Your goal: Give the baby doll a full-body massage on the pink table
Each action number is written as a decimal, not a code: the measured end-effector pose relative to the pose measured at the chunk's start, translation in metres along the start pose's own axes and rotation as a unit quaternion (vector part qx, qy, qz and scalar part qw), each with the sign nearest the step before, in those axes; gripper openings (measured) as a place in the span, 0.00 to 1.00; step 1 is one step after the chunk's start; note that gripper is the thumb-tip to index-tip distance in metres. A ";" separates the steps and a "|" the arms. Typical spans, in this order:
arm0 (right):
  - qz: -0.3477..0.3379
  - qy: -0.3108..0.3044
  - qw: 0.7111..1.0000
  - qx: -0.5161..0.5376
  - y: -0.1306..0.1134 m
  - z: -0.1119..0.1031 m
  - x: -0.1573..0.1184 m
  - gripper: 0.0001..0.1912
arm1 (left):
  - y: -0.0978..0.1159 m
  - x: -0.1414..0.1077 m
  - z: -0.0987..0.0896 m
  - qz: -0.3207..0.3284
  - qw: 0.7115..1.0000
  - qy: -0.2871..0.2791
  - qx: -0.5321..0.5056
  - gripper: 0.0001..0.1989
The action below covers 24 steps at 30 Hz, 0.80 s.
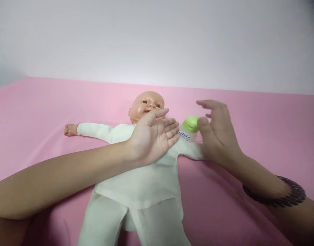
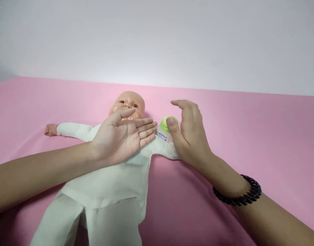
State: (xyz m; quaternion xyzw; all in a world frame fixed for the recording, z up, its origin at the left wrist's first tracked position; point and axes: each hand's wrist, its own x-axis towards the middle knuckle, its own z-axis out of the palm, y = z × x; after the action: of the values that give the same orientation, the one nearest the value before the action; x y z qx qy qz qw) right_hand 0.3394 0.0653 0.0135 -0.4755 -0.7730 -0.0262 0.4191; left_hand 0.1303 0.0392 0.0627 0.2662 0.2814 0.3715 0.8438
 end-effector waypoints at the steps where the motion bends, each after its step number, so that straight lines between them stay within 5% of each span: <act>1: -0.050 0.014 0.999 -0.006 0.002 0.000 -0.001 0.30 | 0.000 0.000 0.000 0.000 1.000 -0.001 0.001 0.44; 4: -0.139 -0.084 0.987 -0.018 0.005 0.000 -0.003 0.32 | 0.000 0.001 -0.001 -0.002 1.000 -0.005 0.003 0.45; 7: -0.129 -0.171 0.977 -0.008 0.005 -0.001 -0.005 0.36 | 0.000 0.001 -0.002 -0.002 1.000 -0.007 0.002 0.45; 12: -0.122 -0.077 0.990 -0.011 0.004 0.000 -0.008 0.40 | -0.002 0.001 -0.002 0.001 1.000 -0.011 0.000 0.45; 17: -0.081 -0.124 0.989 -0.024 0.000 0.002 -0.011 0.36 | -0.002 0.000 -0.002 0.006 1.000 -0.022 0.010 0.45; 21: -0.080 -0.057 0.995 -0.026 -0.006 0.001 -0.010 0.32 | -0.002 -0.001 -0.002 0.012 1.000 -0.022 0.018 0.44; 24: -0.059 -0.090 0.994 -0.021 -0.010 0.002 -0.009 0.27 | -0.002 0.000 -0.003 0.010 0.999 -0.029 0.018 0.43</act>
State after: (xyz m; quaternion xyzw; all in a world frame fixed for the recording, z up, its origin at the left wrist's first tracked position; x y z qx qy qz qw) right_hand 0.3327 0.0546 0.0100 -0.4386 -0.8335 -0.0242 0.3352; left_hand 0.1292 0.0387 0.0589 0.2947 0.2608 0.3672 0.8428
